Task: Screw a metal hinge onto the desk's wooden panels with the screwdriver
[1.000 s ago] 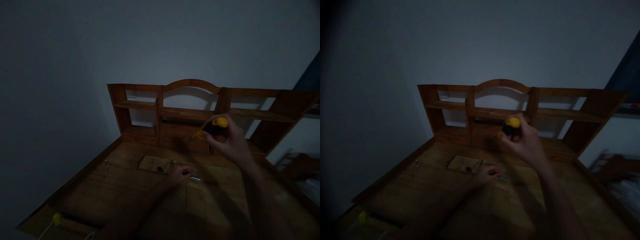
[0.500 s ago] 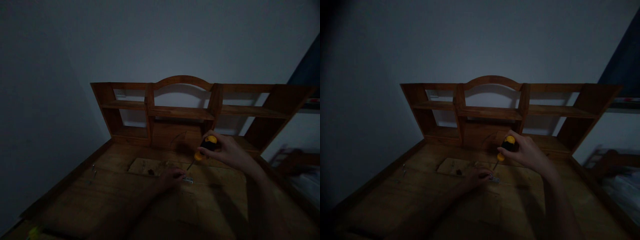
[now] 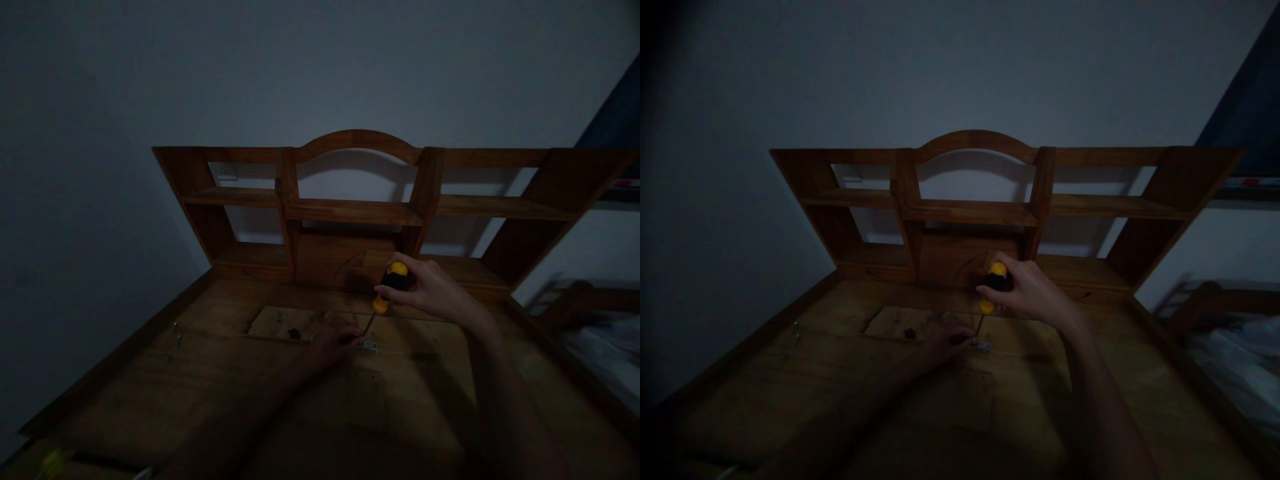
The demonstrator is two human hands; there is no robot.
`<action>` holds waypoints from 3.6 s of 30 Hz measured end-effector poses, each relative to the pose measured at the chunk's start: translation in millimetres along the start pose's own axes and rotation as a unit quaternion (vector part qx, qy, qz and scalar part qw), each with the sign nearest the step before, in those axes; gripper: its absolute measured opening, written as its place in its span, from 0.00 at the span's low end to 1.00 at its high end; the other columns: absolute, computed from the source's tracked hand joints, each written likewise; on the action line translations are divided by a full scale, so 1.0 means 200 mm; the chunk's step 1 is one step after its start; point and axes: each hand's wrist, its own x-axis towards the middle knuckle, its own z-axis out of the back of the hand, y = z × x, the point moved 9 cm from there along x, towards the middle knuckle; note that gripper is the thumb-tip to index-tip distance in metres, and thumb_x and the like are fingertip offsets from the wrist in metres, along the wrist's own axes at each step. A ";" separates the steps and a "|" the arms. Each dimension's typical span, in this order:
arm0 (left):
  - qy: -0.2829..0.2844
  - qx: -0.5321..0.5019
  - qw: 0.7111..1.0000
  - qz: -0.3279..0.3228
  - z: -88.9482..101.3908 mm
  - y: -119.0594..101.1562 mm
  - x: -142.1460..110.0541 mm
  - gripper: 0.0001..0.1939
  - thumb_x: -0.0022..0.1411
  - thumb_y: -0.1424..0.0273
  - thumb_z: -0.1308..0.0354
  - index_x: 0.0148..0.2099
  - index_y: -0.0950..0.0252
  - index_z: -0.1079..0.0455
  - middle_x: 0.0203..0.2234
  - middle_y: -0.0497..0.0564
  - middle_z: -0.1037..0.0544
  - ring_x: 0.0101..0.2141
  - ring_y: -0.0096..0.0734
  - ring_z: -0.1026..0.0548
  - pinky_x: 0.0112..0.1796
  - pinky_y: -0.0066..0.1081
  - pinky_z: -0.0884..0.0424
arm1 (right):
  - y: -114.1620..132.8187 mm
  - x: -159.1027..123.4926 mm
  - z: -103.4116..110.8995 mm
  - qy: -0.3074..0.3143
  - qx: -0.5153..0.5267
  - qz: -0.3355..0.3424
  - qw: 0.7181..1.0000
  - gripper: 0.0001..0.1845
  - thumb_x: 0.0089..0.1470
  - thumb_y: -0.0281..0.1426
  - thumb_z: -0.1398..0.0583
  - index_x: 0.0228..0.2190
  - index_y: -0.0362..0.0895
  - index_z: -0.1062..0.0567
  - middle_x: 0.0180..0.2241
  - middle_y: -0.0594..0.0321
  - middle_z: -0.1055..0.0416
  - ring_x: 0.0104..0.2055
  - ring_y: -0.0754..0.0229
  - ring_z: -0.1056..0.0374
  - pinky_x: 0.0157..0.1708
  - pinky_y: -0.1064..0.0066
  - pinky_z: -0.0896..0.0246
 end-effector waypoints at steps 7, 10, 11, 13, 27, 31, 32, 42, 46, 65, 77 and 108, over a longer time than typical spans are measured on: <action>-0.008 0.005 1.000 -0.015 -0.01 0.01 -0.01 0.09 0.65 0.68 0.41 0.45 0.62 0.23 0.39 0.51 0.20 0.39 0.31 0.23 0.43 0.29 0.28 | 0.02 0.00 -0.01 0.013 0.010 0.018 1.000 0.15 0.56 0.44 0.38 0.37 0.47 0.32 0.28 0.69 0.29 0.28 0.64 0.33 0.27 0.73 0.41; -0.006 0.018 1.000 -0.016 0.00 0.00 -0.01 0.08 0.65 0.67 0.42 0.45 0.62 0.23 0.38 0.50 0.20 0.39 0.30 0.23 0.43 0.29 0.29 | 0.03 -0.01 -0.01 0.014 0.013 0.026 0.999 0.14 0.56 0.41 0.37 0.38 0.47 0.33 0.29 0.69 0.29 0.28 0.64 0.32 0.29 0.73 0.41; 0.000 0.020 1.000 -0.015 0.00 0.00 -0.01 0.08 0.66 0.67 0.42 0.45 0.62 0.24 0.38 0.49 0.20 0.39 0.30 0.23 0.43 0.28 0.29 | 0.03 -0.01 -0.02 0.017 0.015 0.028 0.999 0.14 0.55 0.40 0.36 0.40 0.48 0.33 0.30 0.69 0.29 0.29 0.64 0.32 0.29 0.73 0.40; 0.004 0.021 1.000 -0.015 -0.01 0.00 -0.01 0.08 0.66 0.68 0.43 0.44 0.62 0.24 0.37 0.49 0.20 0.38 0.29 0.24 0.42 0.28 0.30 | 0.03 -0.01 -0.02 0.026 0.026 0.031 0.999 0.16 0.54 0.37 0.36 0.42 0.48 0.34 0.32 0.69 0.29 0.30 0.64 0.32 0.30 0.74 0.40; 0.008 0.006 1.000 -0.018 -0.01 -0.02 0.00 0.07 0.65 0.69 0.42 0.42 0.64 0.25 0.36 0.51 0.21 0.38 0.30 0.24 0.41 0.29 0.29 | 0.07 0.01 -0.02 -0.059 -0.060 0.017 0.996 0.17 0.57 0.45 0.38 0.40 0.49 0.33 0.27 0.68 0.31 0.27 0.62 0.33 0.27 0.73 0.44; 0.001 -0.003 1.000 -0.007 -0.01 0.00 0.00 0.06 0.64 0.69 0.42 0.41 0.64 0.25 0.36 0.50 0.21 0.38 0.30 0.24 0.41 0.29 0.29 | 0.12 0.02 -0.05 -0.074 -0.073 0.042 0.994 0.18 0.57 0.46 0.38 0.42 0.48 0.33 0.29 0.66 0.30 0.28 0.61 0.32 0.28 0.73 0.44; 0.001 -0.004 1.000 -0.007 -0.01 0.00 0.00 0.05 0.64 0.70 0.42 0.41 0.63 0.25 0.36 0.49 0.21 0.37 0.30 0.24 0.41 0.29 0.29 | 0.13 0.02 -0.06 -0.075 -0.078 0.045 0.993 0.18 0.57 0.46 0.38 0.42 0.48 0.34 0.28 0.66 0.30 0.28 0.61 0.32 0.27 0.73 0.45; -0.012 -0.014 1.000 0.021 -0.01 0.03 0.00 0.05 0.63 0.69 0.40 0.41 0.64 0.26 0.35 0.49 0.22 0.35 0.29 0.25 0.39 0.28 0.30 | 0.13 0.02 -0.08 -0.094 -0.106 0.044 0.989 0.20 0.58 0.49 0.40 0.42 0.47 0.33 0.28 0.63 0.28 0.26 0.60 0.31 0.25 0.71 0.44; -0.007 -0.012 1.000 0.019 -0.01 0.02 0.00 0.06 0.64 0.68 0.41 0.41 0.64 0.27 0.35 0.48 0.22 0.35 0.28 0.26 0.39 0.27 0.31 | 0.14 0.02 -0.07 -0.077 -0.086 0.040 0.992 0.20 0.58 0.48 0.40 0.44 0.47 0.32 0.30 0.62 0.27 0.29 0.58 0.30 0.28 0.70 0.41; 0.001 -0.047 0.999 0.002 -0.02 -0.01 0.01 0.08 0.65 0.66 0.43 0.40 0.64 0.27 0.33 0.48 0.23 0.34 0.28 0.27 0.37 0.26 0.31 | 0.18 0.04 -0.07 -0.059 -0.013 0.078 0.995 0.19 0.61 0.40 0.42 0.52 0.49 0.32 0.46 0.59 0.26 0.42 0.55 0.28 0.43 0.65 0.33; -0.002 -0.021 1.000 0.012 -0.02 -0.01 0.00 0.08 0.65 0.65 0.43 0.40 0.65 0.27 0.34 0.49 0.22 0.34 0.29 0.26 0.38 0.27 0.31 | 0.20 0.03 -0.10 -0.057 -0.027 0.090 0.994 0.24 0.60 0.39 0.40 0.56 0.50 0.34 0.52 0.57 0.28 0.52 0.50 0.30 0.52 0.58 0.35; 0.008 -0.024 1.000 0.004 -0.01 -0.02 0.00 0.10 0.65 0.63 0.43 0.41 0.64 0.26 0.35 0.50 0.21 0.37 0.31 0.24 0.42 0.30 0.29 | 0.19 0.01 -0.10 -0.056 -0.076 0.090 0.991 0.25 0.62 0.40 0.43 0.59 0.49 0.36 0.54 0.57 0.30 0.54 0.51 0.32 0.56 0.58 0.37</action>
